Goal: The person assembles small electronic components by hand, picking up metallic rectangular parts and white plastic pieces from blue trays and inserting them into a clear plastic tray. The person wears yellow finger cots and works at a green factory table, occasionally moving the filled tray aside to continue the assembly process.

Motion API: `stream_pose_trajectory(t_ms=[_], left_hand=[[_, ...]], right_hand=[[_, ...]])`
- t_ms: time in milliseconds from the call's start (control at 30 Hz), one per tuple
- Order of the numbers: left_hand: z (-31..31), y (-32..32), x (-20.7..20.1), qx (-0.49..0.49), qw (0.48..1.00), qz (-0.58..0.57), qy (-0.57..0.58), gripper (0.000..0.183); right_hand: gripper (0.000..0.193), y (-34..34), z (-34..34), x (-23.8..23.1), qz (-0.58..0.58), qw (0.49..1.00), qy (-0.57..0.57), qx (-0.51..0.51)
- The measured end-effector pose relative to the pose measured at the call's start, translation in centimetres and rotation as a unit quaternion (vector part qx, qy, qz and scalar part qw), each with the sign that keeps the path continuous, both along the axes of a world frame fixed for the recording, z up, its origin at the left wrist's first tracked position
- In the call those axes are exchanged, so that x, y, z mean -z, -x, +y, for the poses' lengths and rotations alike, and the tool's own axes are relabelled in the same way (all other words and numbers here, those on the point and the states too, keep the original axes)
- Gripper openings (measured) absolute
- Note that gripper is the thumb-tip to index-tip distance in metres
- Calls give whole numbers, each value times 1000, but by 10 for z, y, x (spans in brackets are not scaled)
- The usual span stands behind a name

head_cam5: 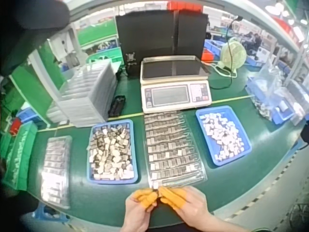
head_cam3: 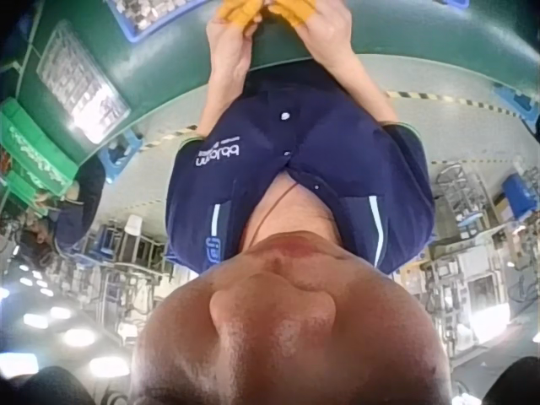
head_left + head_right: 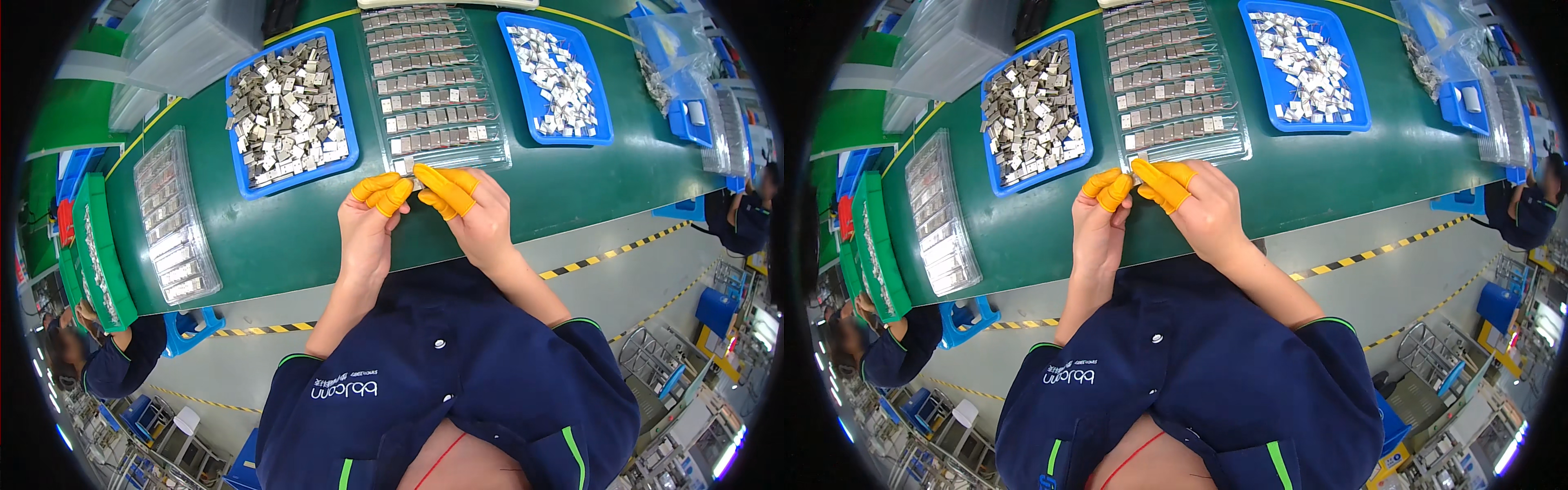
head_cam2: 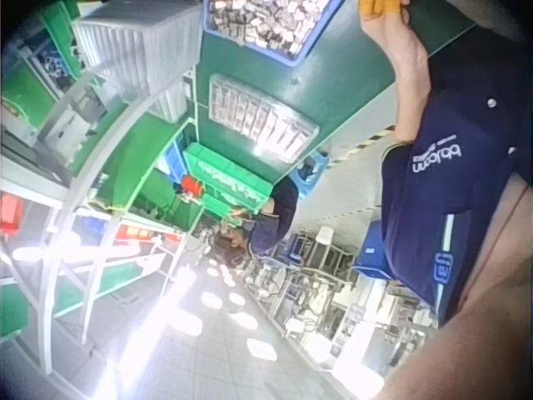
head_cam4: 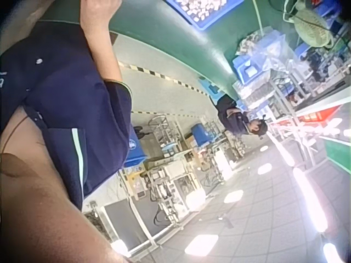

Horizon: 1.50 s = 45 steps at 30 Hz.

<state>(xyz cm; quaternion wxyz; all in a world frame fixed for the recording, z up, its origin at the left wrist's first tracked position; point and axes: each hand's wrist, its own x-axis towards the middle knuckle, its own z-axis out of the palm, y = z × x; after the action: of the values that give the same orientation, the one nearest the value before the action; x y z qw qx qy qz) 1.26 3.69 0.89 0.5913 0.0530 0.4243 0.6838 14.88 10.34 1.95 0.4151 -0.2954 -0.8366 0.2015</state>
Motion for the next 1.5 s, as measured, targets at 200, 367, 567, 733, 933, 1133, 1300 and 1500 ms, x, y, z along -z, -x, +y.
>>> stream_pose_trajectory(t_ms=[200,367,567,733,933,1133,1300,1500], left_hand=[[0,-1,0,-8,999,-29,-17,16],[-3,-3,-2,-20,996,89,-12,17],[-6,-8,0,-26,971,236,-26,29],[-9,-2,-3,14,958,285,-7,26],[-11,4,-2,-23,936,350,10,22],[-18,17,0,-61,906,418,5,20],[-22,22,1,-88,898,431,11,19],[-24,28,8,-105,874,475,13,17]], right_hand=[[34,1,-7,6,71,981,179,-7],[22,1,1,-9,84,957,275,-28],[19,-4,4,-7,79,953,289,-41],[21,-5,7,-4,31,987,157,-1],[21,-7,16,10,-24,999,-18,35],[20,-5,26,19,-91,992,-78,50],[21,0,29,22,-104,991,-80,37],[22,-2,30,22,-113,992,-49,23]])
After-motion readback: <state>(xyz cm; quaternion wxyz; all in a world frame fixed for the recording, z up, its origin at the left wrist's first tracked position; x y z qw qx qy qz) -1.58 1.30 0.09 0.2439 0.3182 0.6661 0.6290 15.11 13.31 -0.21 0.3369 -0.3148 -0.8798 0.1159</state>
